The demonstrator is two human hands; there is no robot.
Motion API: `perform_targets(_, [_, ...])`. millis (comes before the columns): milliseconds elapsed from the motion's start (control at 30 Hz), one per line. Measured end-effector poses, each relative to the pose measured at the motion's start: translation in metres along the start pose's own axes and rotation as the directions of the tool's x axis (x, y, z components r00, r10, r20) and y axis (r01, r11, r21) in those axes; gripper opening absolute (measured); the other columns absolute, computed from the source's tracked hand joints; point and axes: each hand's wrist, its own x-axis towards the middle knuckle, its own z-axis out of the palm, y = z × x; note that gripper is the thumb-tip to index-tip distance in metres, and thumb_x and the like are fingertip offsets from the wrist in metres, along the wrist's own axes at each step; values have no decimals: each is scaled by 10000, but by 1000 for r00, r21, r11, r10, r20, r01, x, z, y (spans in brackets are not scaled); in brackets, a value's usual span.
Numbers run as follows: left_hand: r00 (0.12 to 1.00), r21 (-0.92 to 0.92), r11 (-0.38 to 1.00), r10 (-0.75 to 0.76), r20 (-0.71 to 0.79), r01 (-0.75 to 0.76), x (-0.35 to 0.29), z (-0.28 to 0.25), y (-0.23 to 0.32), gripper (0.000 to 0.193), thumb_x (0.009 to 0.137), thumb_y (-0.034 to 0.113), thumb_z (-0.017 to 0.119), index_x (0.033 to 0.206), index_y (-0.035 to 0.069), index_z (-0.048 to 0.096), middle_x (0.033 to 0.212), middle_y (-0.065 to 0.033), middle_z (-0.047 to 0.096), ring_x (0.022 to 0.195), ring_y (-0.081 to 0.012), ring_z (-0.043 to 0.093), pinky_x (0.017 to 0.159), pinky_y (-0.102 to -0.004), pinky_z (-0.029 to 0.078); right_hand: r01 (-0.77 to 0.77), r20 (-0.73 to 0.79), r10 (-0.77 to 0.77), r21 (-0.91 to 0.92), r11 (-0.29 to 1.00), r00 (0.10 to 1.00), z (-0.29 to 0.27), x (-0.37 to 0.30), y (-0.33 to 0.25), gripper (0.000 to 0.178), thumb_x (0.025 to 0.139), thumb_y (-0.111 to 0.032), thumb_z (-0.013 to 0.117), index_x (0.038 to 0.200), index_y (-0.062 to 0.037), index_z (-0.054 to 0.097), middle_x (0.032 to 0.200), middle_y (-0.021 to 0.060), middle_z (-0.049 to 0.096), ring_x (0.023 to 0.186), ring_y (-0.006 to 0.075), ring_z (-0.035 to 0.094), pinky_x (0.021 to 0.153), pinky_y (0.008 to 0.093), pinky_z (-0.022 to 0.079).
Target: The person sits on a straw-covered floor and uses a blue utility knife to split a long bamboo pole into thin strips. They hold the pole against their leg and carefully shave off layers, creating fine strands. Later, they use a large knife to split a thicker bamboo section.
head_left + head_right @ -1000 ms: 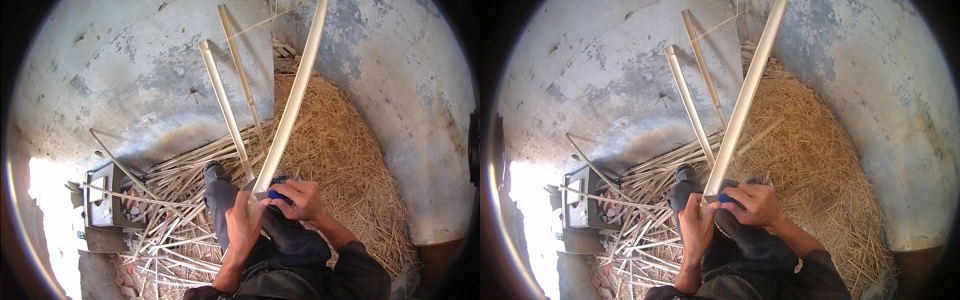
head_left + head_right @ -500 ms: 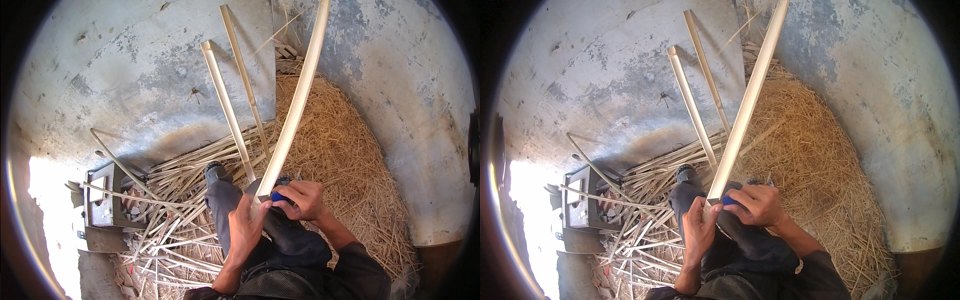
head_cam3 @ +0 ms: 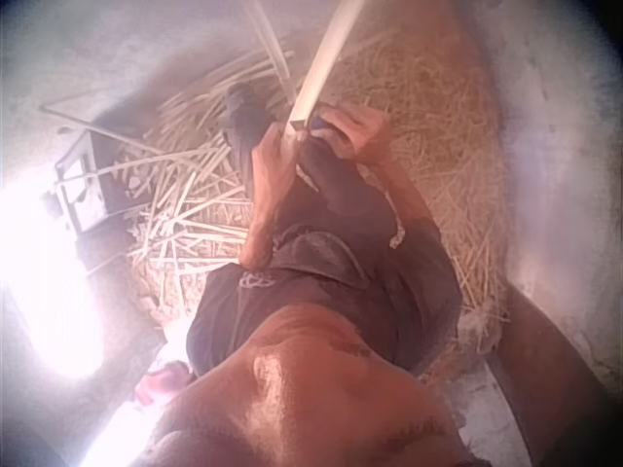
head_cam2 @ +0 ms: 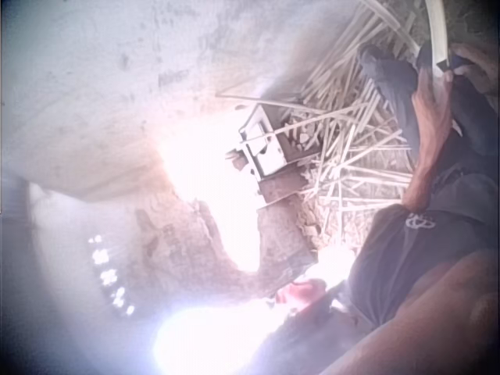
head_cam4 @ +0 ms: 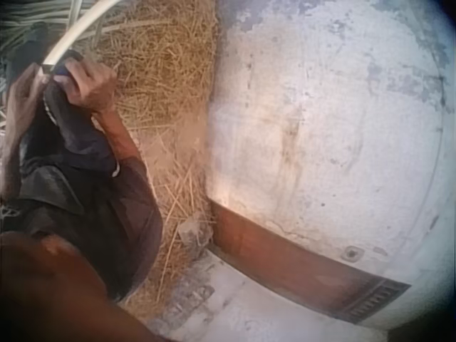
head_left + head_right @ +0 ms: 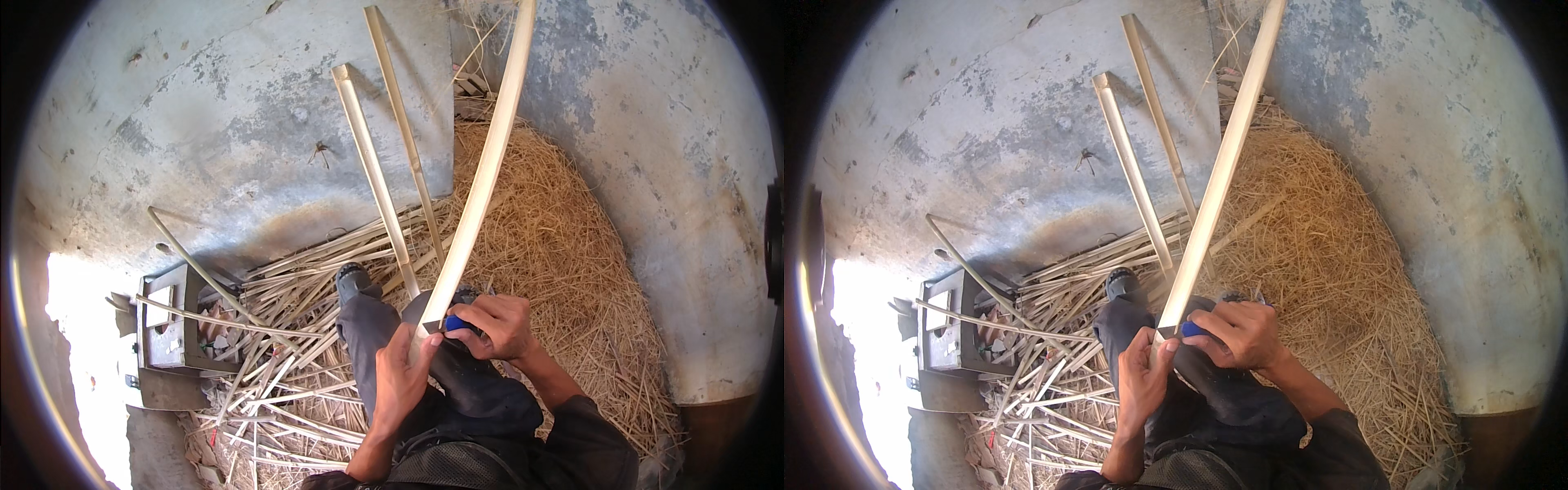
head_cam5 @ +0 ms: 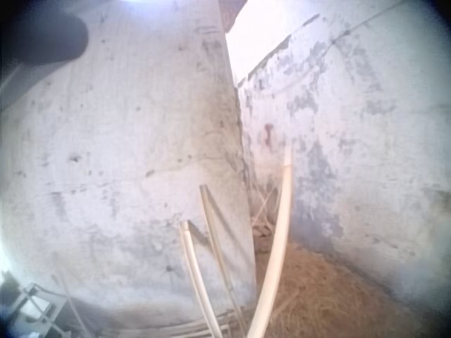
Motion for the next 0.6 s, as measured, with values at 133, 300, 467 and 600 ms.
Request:
perform_targets(133, [1000, -32, 999, -15, 16, 16, -1, -2, -1, 267, 1068, 224, 668, 920, 12, 602, 702, 56, 524, 663, -11, 427, 562, -215, 318, 0, -10, 0, 16, 1000, 1000, 2, 0, 0, 265, 820, -340, 854, 960, -135, 761, 702, 6, 634, 542, 202, 619, 495, 334, 469])
perform_targets(300, [999, -49, 999, -18, 30, 19, -2, -3, 3, 273, 1070, 234, 669, 919, 20, 593, 700, 59, 514, 656, -10, 424, 562, -210, 315, 6, -16, -6, 21, 1000, 1000, 2, 3, -1, 268, 808, -336, 861, 953, -134, 764, 699, 7, 634, 540, 202, 617, 496, 334, 470])
perform_targets(467, [1000, -88, 996, -18, 17, 19, -4, -2, -3, 274, 1058, 224, 684, 920, 4, 595, 685, 23, 531, 658, -24, 441, 558, -241, 350, 10, -4, -10, 26, 1000, 1000, -1, 5, -4, 266, 798, -326, 866, 953, -134, 766, 685, 5, 619, 536, 199, 610, 496, 335, 469])
perform_targets(600, [999, -52, 998, -42, 7, 42, -7, -5, -1, 262, 1034, 200, 713, 956, -34, 624, 662, -48, 581, 672, -54, 478, 563, -299, 416, 36, -25, -35, 30, 999, 999, 5, 1, -1, 318, 835, -394, 842, 947, -102, 782, 658, 15, 625, 506, 194, 595, 469, 323, 438])
